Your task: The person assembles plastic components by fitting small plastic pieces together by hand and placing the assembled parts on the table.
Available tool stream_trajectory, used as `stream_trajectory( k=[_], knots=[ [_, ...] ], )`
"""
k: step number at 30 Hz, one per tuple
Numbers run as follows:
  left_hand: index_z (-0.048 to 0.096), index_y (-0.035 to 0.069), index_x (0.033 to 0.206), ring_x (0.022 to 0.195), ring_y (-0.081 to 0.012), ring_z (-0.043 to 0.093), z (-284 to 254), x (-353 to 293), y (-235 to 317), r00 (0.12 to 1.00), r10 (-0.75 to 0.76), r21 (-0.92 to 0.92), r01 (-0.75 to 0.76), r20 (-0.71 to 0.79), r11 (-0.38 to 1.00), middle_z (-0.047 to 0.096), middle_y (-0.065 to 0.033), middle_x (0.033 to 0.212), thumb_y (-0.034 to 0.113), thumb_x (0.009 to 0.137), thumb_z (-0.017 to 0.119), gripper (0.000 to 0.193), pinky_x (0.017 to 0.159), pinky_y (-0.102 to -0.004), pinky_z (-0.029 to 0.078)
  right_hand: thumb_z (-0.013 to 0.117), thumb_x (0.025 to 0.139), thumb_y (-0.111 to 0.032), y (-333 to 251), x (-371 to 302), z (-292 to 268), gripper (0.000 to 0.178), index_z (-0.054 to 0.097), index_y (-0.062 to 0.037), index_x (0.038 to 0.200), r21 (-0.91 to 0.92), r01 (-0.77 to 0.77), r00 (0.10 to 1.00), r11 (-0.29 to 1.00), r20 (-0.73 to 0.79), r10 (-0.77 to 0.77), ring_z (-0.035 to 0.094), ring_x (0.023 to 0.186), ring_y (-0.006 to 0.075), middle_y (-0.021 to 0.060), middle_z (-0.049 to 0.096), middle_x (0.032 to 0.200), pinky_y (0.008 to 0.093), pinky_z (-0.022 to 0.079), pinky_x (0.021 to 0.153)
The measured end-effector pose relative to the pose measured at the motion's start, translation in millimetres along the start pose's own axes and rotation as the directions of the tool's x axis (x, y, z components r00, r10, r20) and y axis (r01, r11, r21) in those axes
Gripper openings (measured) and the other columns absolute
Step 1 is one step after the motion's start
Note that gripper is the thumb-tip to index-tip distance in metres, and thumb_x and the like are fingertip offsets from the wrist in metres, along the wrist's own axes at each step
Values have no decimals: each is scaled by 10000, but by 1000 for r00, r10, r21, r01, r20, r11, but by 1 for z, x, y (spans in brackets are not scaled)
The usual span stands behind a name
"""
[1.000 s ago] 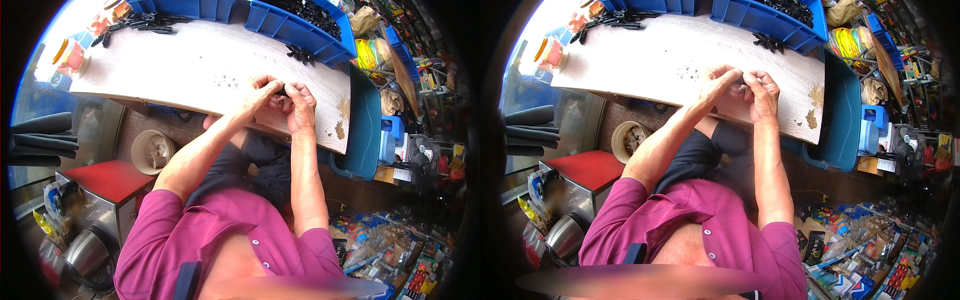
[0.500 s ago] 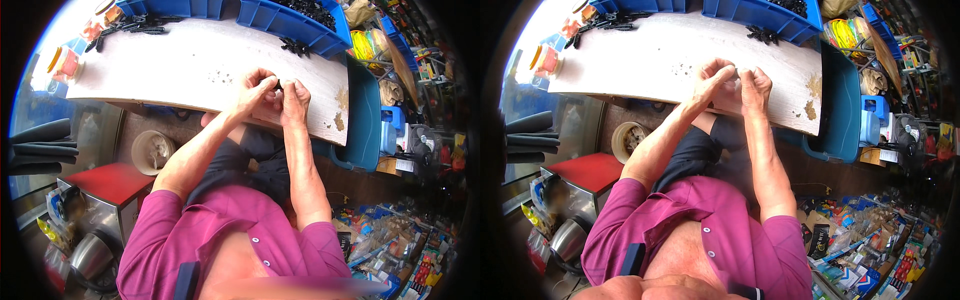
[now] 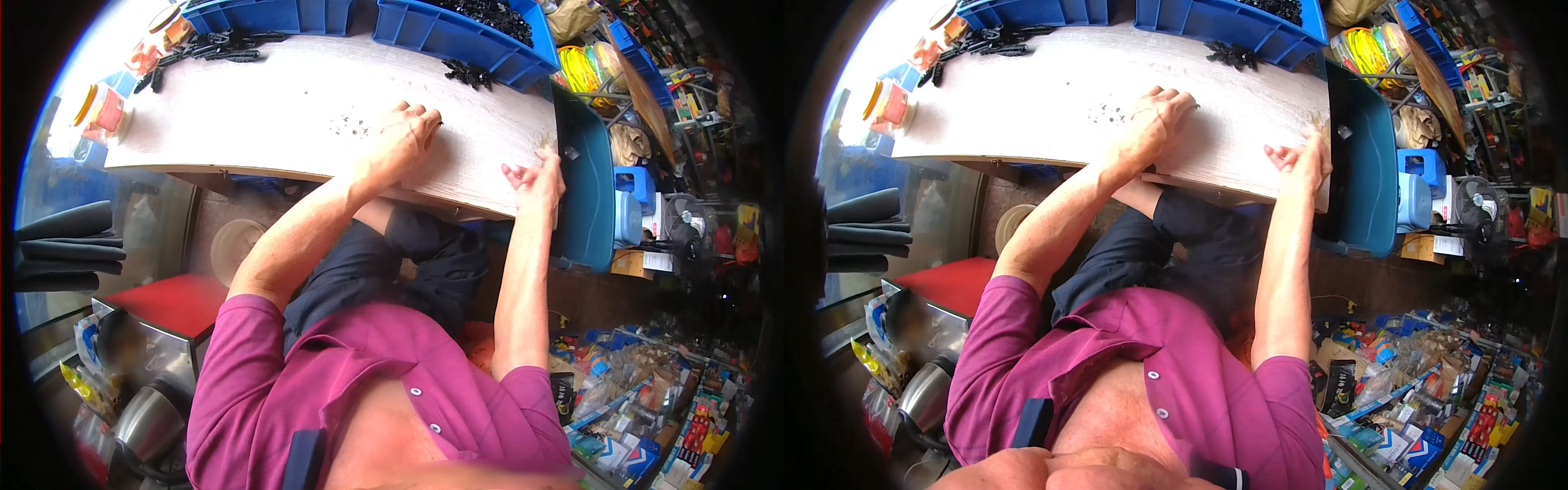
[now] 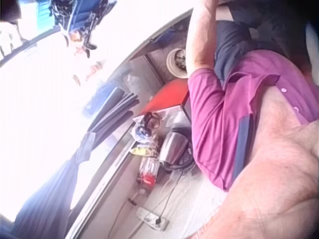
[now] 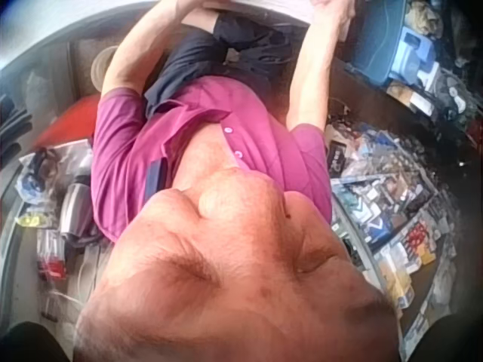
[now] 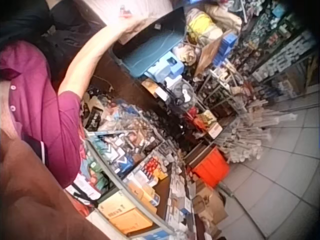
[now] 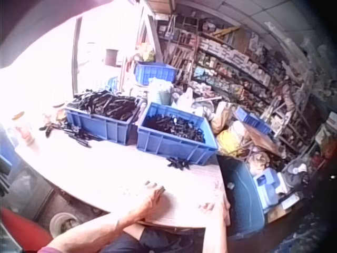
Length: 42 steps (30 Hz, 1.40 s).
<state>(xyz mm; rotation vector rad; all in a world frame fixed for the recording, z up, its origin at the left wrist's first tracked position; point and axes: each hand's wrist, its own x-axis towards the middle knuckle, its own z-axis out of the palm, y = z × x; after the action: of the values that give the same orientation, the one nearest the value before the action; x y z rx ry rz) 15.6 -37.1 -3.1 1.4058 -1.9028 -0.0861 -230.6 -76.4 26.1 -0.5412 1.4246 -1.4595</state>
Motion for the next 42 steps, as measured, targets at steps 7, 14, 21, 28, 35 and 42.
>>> stream_trajectory(
  k=[7, 14, 21, 28, 35, 42],
  knots=[
    [629, 50, 877, 634, -87, 578, 8, -9, 6, 797, -468, -869, 482, 383, 110, 616, -9, 722, 184, 893, 655, 138, 530, -248, 461, 679, 863, -162, 41, -44, 43, 186, 612, -27, 972, -60, 33, 765, 998, 643, 13, 487, 419, 153, 39, 484, 503, 361, 547, 489],
    [610, 42, 943, 651, -62, 559, 6, -15, 19, 762, -323, -827, 496, 561, -266, 623, -17, 793, 204, 921, 635, 166, 589, -201, 478, 706, 867, -180, 52, -52, 47, 211, 610, -17, 961, -166, 175, 799, 970, 601, -42, 393, 372, 57, -7, 529, 555, 239, 419, 375],
    [585, 63, 893, 615, -103, 585, 10, -24, 17, 768, -442, -886, 379, 463, -269, 624, -29, 753, 207, 908, 635, 153, 568, -245, 516, 693, 873, -162, 47, -65, 52, 233, 612, -8, 1029, -185, 121, 754, 975, 656, 31, 421, 392, 61, 0, 548, 591, 237, 430, 392],
    [602, 63, 904, 683, -106, 576, 1, -25, 21, 739, -540, -908, 397, 403, -133, 612, -30, 780, 209, 915, 600, 146, 651, -241, 502, 728, 825, -106, 49, -65, 59, 253, 630, 20, 1021, -112, 156, 733, 981, 679, -39, 446, 407, 72, 15, 585, 597, 246, 439, 423],
    [608, 58, 898, 697, -108, 602, -4, -26, 24, 743, -546, -909, 406, 389, -95, 620, -32, 772, 187, 915, 593, 131, 667, -247, 512, 724, 818, -76, 52, -63, 57, 231, 637, 7, 1015, -127, 138, 701, 982, 714, -6, 456, 423, 66, 28, 627, 658, 223, 410, 446],
    [600, 63, 1160, 932, -177, 595, -60, -36, -30, 795, -584, -492, 580, 166, 649, 645, -104, 953, 101, 868, 644, 297, 815, -320, 485, 640, 889, -117, 57, -61, 47, 137, 580, -48, 990, -83, 92, 709, 992, 705, -7, 544, 449, 173, 36, 498, 507, 361, 551, 495]
  ],
)
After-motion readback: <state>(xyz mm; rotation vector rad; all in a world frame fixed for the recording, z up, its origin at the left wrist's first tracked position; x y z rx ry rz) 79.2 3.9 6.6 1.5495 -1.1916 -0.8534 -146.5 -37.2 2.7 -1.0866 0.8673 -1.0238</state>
